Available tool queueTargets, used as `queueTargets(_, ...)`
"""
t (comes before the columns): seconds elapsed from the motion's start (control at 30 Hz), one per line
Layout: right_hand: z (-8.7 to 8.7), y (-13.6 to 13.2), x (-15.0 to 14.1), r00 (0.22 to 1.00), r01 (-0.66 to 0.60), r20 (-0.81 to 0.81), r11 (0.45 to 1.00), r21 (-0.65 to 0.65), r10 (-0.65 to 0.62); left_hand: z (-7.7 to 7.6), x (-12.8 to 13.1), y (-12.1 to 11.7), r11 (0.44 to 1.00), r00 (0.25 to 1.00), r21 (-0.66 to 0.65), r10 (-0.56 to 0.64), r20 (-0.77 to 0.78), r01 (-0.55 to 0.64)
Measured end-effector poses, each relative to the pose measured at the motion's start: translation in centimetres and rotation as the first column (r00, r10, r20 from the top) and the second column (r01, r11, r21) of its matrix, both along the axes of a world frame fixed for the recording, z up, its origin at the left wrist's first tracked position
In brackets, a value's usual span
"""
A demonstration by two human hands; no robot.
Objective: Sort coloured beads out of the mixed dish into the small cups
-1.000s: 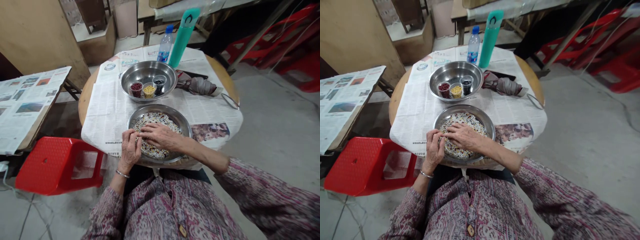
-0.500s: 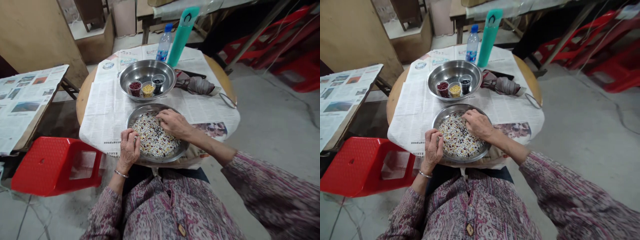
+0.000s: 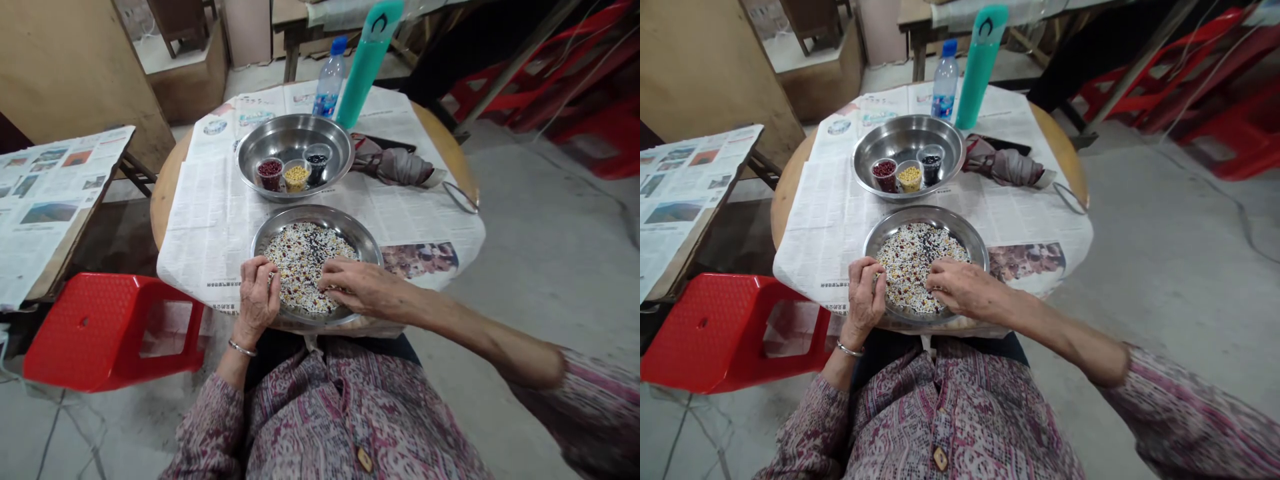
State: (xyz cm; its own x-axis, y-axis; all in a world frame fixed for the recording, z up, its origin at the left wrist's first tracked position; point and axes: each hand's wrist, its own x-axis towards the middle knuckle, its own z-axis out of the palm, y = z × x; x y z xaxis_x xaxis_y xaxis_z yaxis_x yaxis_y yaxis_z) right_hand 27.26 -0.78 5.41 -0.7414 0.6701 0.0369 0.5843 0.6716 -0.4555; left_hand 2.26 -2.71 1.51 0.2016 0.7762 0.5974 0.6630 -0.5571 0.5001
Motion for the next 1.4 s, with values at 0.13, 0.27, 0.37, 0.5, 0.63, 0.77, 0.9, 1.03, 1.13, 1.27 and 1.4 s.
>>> queueTargets(0.13,-0.3,-0.5,0.8,0.976,-0.002,0.217,0.998,0.064,-0.011,0.0,0.0,0.1,1.0,1.0,0.02,-0.007,0.002,0.007)
queueTargets(0.27,-1.0,0.9,-0.3,0.985,-0.017,0.175,0.991,0.129,-0.006,0.1,0.0,0.1,0.999,1.0,0.034,-0.006,-0.004,0.006)
queueTargets(0.37,-1.4,2.1,-2.2,0.997,-0.042,0.077,0.979,0.2,0.027,0.0,0.0,0.1,0.999,1.0,0.035,0.0,-0.013,0.0)
queueTargets(0.5,-1.9,3.5,-4.8,0.995,-0.095,0.0,0.955,0.282,0.099,-0.1,0.0,0.1,0.999,1.0,0.037,0.006,-0.019,-0.005)
queueTargets(0.63,-2.5,4.7,-6.3,0.995,-0.098,0.019,0.933,0.346,0.098,0.0,0.0,0.1,1.0,1.0,0.026,0.012,-0.012,-0.012)
queueTargets(0.77,-2.8,5.6,-5.4,0.998,-0.026,0.068,0.939,0.343,0.003,0.0,0.0,0.1,1.0,1.0,0.025,0.002,-0.003,-0.002)
queueTargets(0.9,-3.0,5.6,-2.4,0.99,0.096,0.079,0.966,0.239,-0.118,0.0,0.0,0.1,1.0,1.0,0.022,0.003,-0.008,-0.003)
queueTargets(1.03,-3.2,4.1,0.1,0.982,0.19,-0.049,0.973,0.132,-0.185,-0.1,0.0,0.0,1.0,1.0,0.018,0.014,-0.016,-0.014)
queueTargets(1.13,-2.8,1.9,0.6,0.974,0.207,-0.114,0.972,0.111,-0.194,0.0,0.0,0.0,1.0,1.0,0.019,0.007,-0.011,-0.007)
queueTargets(1.27,-2.3,-0.6,-0.3,0.979,0.197,-0.065,0.975,0.098,-0.192,0.1,0.0,0.0,1.0,1.0,0.019,0.002,-0.005,-0.002)
queueTargets(1.4,-2.6,-0.6,-2.3,0.98,0.164,-0.11,0.986,-0.004,-0.163,0.2,0.0,-0.1,1.0,1.0,0.013,0.001,-0.001,-0.001)
